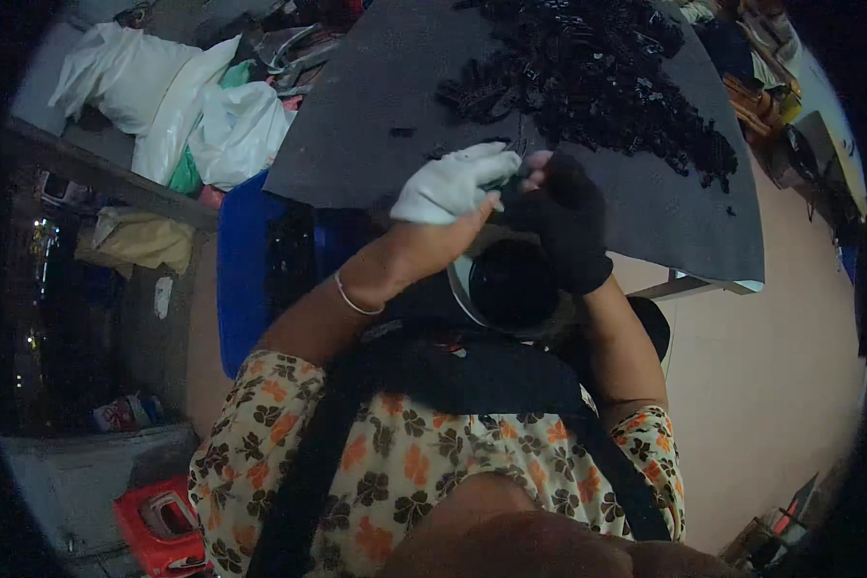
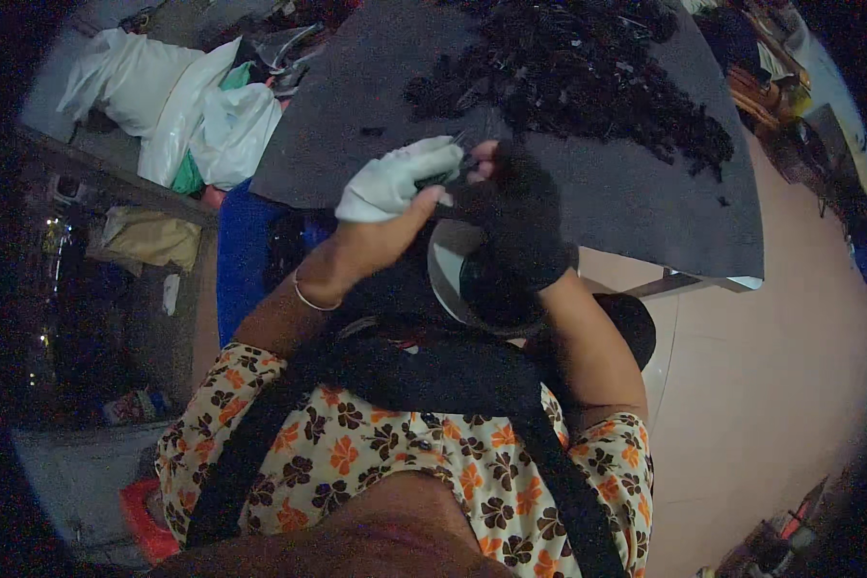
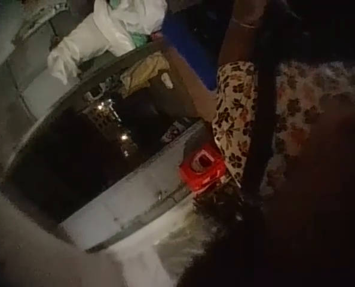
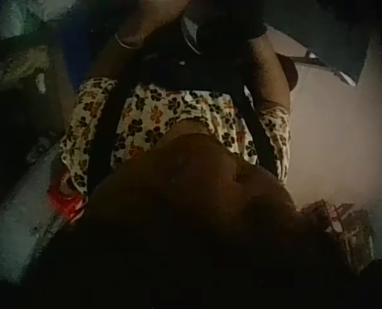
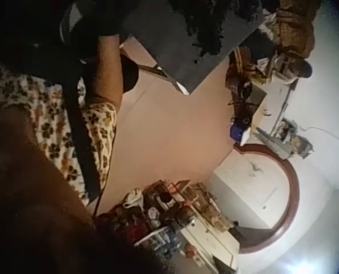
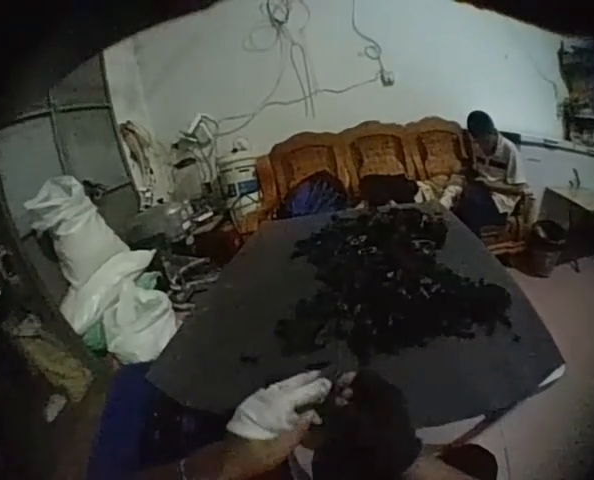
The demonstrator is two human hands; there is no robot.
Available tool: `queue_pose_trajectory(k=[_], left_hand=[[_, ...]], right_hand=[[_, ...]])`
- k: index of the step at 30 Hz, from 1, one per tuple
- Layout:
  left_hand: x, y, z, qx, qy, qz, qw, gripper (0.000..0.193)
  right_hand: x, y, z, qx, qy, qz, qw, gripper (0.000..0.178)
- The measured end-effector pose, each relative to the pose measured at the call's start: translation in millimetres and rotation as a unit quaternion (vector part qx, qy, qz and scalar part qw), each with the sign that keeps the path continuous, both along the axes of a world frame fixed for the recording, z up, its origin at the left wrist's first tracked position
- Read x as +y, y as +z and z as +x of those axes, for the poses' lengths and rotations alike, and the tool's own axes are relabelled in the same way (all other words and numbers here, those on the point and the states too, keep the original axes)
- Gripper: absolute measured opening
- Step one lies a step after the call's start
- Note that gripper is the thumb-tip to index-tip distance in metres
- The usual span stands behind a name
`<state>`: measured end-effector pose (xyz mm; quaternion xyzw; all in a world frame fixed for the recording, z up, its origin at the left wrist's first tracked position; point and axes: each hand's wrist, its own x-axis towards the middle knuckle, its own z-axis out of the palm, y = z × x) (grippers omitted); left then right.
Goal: Sorting small black manufacturing parts on a workbench and placing them into a container.
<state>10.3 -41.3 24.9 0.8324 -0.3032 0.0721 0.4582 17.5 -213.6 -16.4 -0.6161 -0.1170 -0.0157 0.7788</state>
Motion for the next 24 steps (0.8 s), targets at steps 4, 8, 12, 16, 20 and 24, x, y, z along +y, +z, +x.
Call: queue_pose_trajectory(k=[4,8,12,16,20,24], left_hand=[[-16,11,-9,-0.175,0.027,0.153,0.972,0.037],[-7,-5,-13,-0.159,0.073,0.033,0.984,0.031],[4,-9,-12,0.055,0.103,-0.068,0.991,0.023],[7,0,-22,0.077,0.090,-0.053,0.992,0.021],[12,3,-26,0.108,0.014,-0.051,0.993,0.022],[19,15,-13,0.107,-0.054,0.032,0.992,0.033]], right_hand=[[7,10,-9,0.051,0.024,0.001,0.998,0.025],[14,21,-14,0.006,-0.014,-0.022,1.000,0.028],[9,18,-13,-0.076,-0.045,-0.182,0.979,0.032],[-2,13,-1,-0.284,-0.115,-0.342,0.888,0.032],[-12,19,-2,-0.159,0.065,-0.330,0.928,0.030],[-20,23,1,-0.108,0.147,-0.391,0.902,0.029]])
